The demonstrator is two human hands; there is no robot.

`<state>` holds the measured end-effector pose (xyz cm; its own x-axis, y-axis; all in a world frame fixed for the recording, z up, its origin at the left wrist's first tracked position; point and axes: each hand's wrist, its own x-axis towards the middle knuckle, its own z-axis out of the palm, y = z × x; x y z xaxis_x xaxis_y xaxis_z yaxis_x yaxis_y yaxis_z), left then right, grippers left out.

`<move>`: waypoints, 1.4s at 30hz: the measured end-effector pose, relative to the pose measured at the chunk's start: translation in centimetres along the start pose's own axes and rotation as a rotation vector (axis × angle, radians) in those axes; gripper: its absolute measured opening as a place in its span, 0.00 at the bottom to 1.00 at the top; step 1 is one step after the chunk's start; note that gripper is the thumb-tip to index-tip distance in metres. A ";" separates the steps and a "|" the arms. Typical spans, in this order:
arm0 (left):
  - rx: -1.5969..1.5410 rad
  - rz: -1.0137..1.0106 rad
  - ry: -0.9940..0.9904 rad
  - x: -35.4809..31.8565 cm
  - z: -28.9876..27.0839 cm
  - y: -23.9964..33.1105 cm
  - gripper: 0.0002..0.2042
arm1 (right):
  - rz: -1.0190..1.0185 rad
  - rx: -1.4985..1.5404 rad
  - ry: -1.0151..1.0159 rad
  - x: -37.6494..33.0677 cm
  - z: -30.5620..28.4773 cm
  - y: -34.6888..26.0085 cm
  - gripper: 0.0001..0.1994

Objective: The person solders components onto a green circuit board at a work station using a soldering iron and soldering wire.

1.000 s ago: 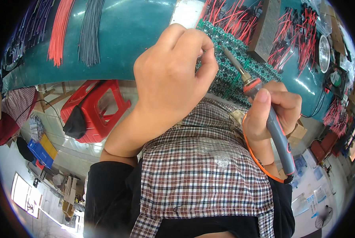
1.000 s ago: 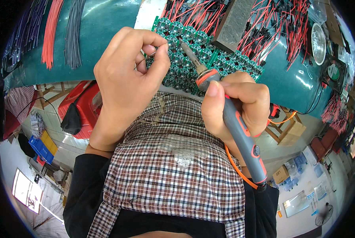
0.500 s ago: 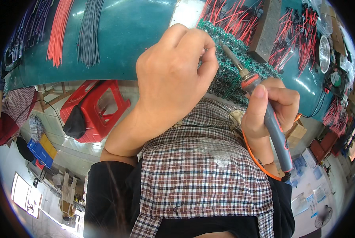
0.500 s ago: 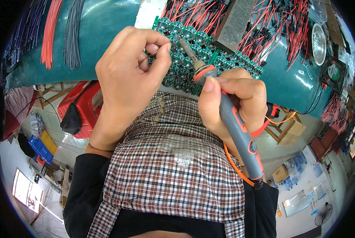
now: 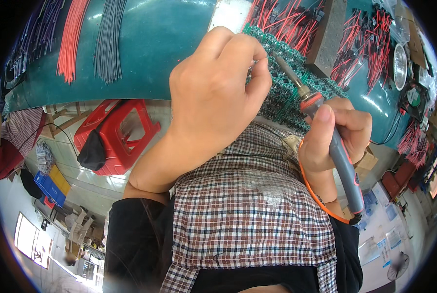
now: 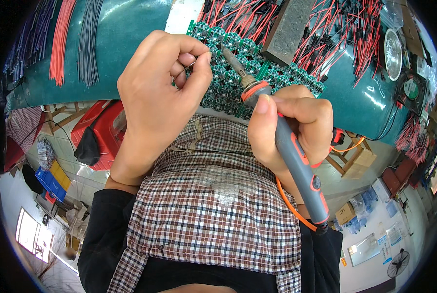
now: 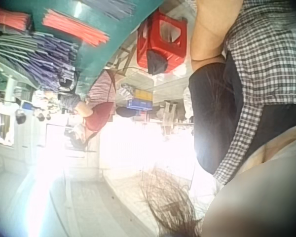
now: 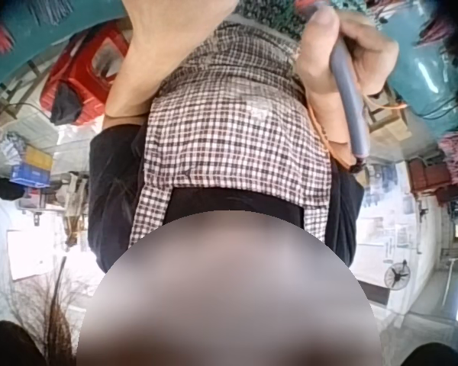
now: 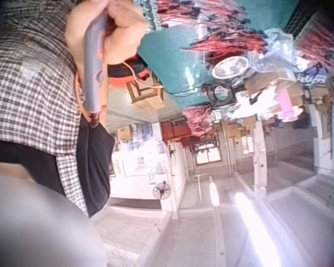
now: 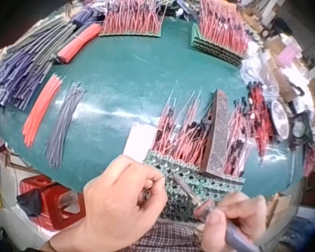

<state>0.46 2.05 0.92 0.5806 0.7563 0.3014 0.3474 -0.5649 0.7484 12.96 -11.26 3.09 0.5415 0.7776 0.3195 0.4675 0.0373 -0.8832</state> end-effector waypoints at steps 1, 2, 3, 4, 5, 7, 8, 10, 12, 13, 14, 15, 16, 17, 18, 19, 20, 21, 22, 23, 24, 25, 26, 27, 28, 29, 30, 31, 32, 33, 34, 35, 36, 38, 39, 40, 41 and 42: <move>0.000 0.000 -0.001 0.0 0.1 0.0 0.06 | 0.001 0.000 0.001 0.0 -0.1 0.0 0.14; 0.005 -0.001 0.000 0.0 0.2 0.0 0.07 | 0.003 -0.005 0.002 0.1 -0.1 0.0 0.13; 0.011 -0.001 0.000 0.0 0.3 0.0 0.08 | 0.006 -0.009 0.003 0.1 -0.1 0.0 0.13; 0.012 -0.002 0.000 0.0 0.3 0.0 0.08 | 0.006 -0.008 0.003 0.1 -0.1 0.1 0.13; 0.017 -0.005 -0.004 0.0 0.3 0.0 0.08 | 0.004 0.003 0.006 0.1 -0.1 0.1 0.13; 0.022 -0.008 -0.010 0.0 0.1 0.0 0.08 | 0.003 0.012 0.010 0.1 -0.1 0.2 0.13; 0.025 -0.011 -0.018 0.0 -0.1 0.1 0.07 | -0.006 -0.005 0.001 0.1 -0.2 0.2 0.13; 0.030 -0.013 -0.027 0.0 -0.2 0.2 0.06 | -0.015 -0.021 -0.007 0.1 -0.2 0.2 0.13; 0.025 -0.019 -0.023 0.0 -0.1 0.2 0.06 | -0.013 0.003 0.014 0.0 -0.1 0.4 0.14; 0.024 -0.018 -0.024 0.0 -0.1 0.2 0.06 | -0.013 0.002 0.014 0.0 -0.1 0.4 0.14; 0.019 -0.013 -0.022 0.1 0.0 0.1 0.06 | 0.001 0.013 0.016 0.0 -0.1 0.3 0.14; 0.013 -0.007 -0.021 0.1 0.0 0.1 0.06 | 0.014 0.023 0.018 0.0 -0.1 0.2 0.14; 0.014 -0.007 -0.021 0.1 0.1 0.0 0.06 | 0.014 0.024 0.018 0.0 -0.1 0.1 0.14; 0.013 -0.004 -0.017 0.1 0.2 0.0 0.07 | 0.023 0.020 0.008 0.0 -0.1 0.0 0.14; 0.013 0.000 -0.014 0.1 0.4 0.0 0.08 | 0.032 0.016 -0.002 0.1 -0.2 0.0 0.14; 0.014 0.000 -0.014 0.0 0.5 -0.1 0.08 | 0.032 0.017 -0.001 0.2 0.1 -0.2 0.14; 0.009 0.000 -0.009 0.0 0.7 -0.1 0.08 | 0.036 0.005 0.036 0.3 0.5 -0.3 0.11; 0.004 0.000 -0.004 0.0 0.7 -0.1 0.08 | 0.040 -0.007 0.074 0.4 0.7 -0.4 0.10; 0.003 0.000 -0.004 0.0 0.7 -0.1 0.08 | 0.040 -0.008 0.074 0.3 0.6 -0.4 0.10; 0.014 0.000 -0.008 0.1 0.5 0.0 0.07 | 0.019 -0.020 0.080 0.2 0.5 -0.4 0.10; 0.026 0.000 -0.012 0.1 0.3 0.1 0.07 | -0.002 -0.032 0.086 0.1 0.3 -0.4 0.10; 0.028 0.000 -0.013 0.1 0.2 0.2 0.07 | -0.002 -0.031 0.086 -0.1 0.1 -0.4 0.10; 0.030 0.001 -0.020 0.1 0.0 0.3 0.06 | 0.009 -0.030 0.093 -0.3 -0.2 -0.5 0.10; 0.033 0.003 -0.027 0.0 -0.1 0.3 0.05 | 0.020 -0.029 0.101 -0.4 -0.4 -0.5 0.10; 0.031 0.004 -0.028 0.0 0.0 0.4 0.05 | -0.005 -0.056 0.089 -0.4 -0.6 -0.5 0.10; 0.029 0.013 -0.039 0.0 0.0 0.5 0.06 | -0.004 -0.058 0.090 -0.4 -0.5 -0.5 0.10; 0.026 0.022 -0.049 0.0 0.1 0.6 0.06 | -0.003 -0.055 0.111 -0.5 -0.4 -0.5 0.10; 0.026 0.022 -0.049 0.0 0.1 0.7 0.06 | -0.002 -0.051 0.131 -0.5 -0.3 -0.5 0.10; 0.030 0.010 -0.054 0.0 0.1 0.9 0.06 | -0.002 -0.051 0.131 -0.5 -0.3 -0.5 0.10; 0.034 -0.002 -0.059 0.1 0.1 1.0 0.06 | 0.012 -0.060 0.120 -0.5 -0.3 -0.5 0.10; 0.033 -0.001 -0.060 0.1 0.2 1.0 0.06 | 0.025 -0.070 0.110 -0.5 -0.4 -0.6 0.10; 0.022 0.000 -0.054 0.1 0.3 1.0 0.06 | 0.025 -0.070 0.111 -0.5 -0.4 -0.5 0.10; 0.011 -0.001 -0.049 0.1 0.4 1.0 0.06 | 0.015 -0.072 0.110 -0.4 -0.3 -0.5 0.10; 0.007 0.004 -0.046 0.1 0.5 0.9 0.06 | 0.006 -0.074 0.108 -0.3 -0.3 -0.4 0.10; 0.002 0.009 -0.043 0.1 0.5 0.9 0.06 | -0.002 -0.072 0.108 -0.3 -0.2 -0.3 0.10; 0.001 0.009 -0.044 0.1 0.6 0.9 0.06 | -0.009 -0.071 0.108 -0.3 -0.2 -0.2 0.10; 0.006 0.008 -0.050 0.2 0.5 0.9 0.06 | -0.009 -0.072 0.109 -0.3 -0.3 0.1 0.10; 0.011 0.007 -0.056 0.2 0.5 0.9 0.06 | -0.034 -0.042 0.095 -0.4 -0.6 0.5 0.11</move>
<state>1.28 1.49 1.35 0.6232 0.7331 0.2725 0.3516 -0.5738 0.7397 13.36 -11.93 2.70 0.5876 0.7136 0.3815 0.5145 0.0345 -0.8568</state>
